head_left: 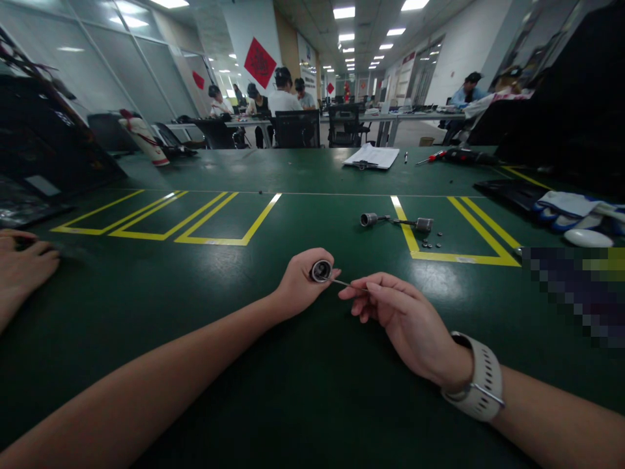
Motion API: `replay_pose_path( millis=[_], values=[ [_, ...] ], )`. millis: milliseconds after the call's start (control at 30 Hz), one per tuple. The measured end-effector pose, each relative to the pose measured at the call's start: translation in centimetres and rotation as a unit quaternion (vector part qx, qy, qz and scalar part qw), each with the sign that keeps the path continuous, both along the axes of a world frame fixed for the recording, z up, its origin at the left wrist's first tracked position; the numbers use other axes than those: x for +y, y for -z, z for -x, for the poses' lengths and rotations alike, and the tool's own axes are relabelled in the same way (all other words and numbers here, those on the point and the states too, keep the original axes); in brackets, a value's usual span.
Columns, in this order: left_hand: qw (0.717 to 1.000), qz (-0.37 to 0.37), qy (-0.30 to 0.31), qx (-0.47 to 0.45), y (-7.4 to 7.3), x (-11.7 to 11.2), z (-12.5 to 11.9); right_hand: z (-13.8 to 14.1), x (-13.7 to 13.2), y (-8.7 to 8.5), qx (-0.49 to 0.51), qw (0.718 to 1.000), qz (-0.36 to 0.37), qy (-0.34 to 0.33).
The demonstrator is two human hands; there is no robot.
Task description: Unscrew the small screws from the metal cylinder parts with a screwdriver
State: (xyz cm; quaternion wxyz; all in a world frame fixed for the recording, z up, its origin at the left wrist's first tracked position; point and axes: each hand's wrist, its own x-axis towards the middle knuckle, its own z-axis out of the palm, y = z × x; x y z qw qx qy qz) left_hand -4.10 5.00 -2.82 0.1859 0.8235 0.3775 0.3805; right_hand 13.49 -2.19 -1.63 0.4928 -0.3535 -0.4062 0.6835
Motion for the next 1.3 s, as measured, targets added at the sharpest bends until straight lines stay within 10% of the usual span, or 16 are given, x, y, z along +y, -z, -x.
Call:
replay_pose_path(
  millis=[1300],
  values=[
    [1.000,-0.009,0.017,0.005,0.22,0.03,0.05,0.32,-0.07,-0.07,0.004,1.000,-0.002,0.010]
  ],
)
